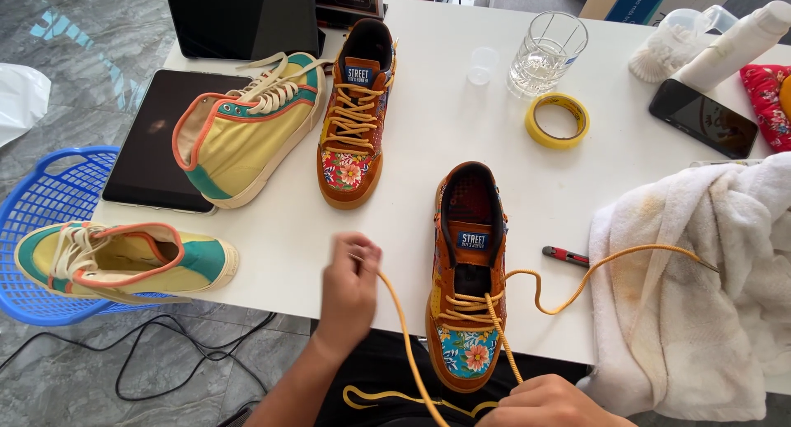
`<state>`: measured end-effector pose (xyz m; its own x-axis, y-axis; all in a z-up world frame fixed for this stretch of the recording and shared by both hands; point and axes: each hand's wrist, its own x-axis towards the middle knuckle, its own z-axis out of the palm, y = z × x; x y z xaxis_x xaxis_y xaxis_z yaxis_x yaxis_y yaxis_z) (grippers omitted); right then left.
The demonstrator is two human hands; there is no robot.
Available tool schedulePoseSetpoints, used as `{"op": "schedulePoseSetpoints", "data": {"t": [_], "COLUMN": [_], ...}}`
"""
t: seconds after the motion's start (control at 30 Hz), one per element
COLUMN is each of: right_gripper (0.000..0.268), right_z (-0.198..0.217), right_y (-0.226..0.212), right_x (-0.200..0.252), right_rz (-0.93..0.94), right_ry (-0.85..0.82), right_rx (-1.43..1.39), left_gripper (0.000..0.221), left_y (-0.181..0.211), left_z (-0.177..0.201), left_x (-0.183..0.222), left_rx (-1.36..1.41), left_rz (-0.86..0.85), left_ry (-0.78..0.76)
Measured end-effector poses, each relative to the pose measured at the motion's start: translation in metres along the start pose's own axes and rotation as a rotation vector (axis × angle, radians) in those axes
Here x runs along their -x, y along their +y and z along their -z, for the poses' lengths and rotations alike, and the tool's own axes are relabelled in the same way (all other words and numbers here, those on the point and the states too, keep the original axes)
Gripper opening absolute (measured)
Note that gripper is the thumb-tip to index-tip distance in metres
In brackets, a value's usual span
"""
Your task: The recorder is lacing up a colorful, custom-decorated sneaker on a white table.
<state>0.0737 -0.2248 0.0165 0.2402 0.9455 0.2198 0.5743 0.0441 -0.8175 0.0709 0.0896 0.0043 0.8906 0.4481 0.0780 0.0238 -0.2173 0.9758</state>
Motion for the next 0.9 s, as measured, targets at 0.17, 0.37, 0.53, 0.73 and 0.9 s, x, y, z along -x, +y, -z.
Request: {"op": "schedulePoseSetpoints", "data": {"t": [0.17,0.37,0.53,0.73,0.9], "right_gripper": [0.022,0.02,0.02,0.019,0.017], "right_z": [0.039,0.046,0.05,0.043,0.043], "right_y": [-0.045,-0.045,-0.041,-0.027,-0.022], "right_x": [-0.059,-0.078,-0.1,-0.109,-0.108], "right_rz": [0.148,-0.063,-0.156,-0.126,-0.125], "right_ry": [-0.01,0.36,0.602,0.608,0.631], "right_rx": [0.148,0.298,0.646,0.741,0.74], "left_gripper": [0.013,0.037,0.056,0.011,0.008], "left_y": [0.018,0.022,0.01,0.012,0.022], "left_z": [-0.006,-0.014,-0.021,-0.024,-0.025], "left_x": [0.016,0.019,0.026,0.034,0.04], "left_rx": [-0.054,0.184,0.328,0.185,0.09], "left_rz": [-0.183,0.042,0.292,0.22,0.182], "left_ry": [-0.322,-0.475,-0.318,-0.207,-0.209]}}
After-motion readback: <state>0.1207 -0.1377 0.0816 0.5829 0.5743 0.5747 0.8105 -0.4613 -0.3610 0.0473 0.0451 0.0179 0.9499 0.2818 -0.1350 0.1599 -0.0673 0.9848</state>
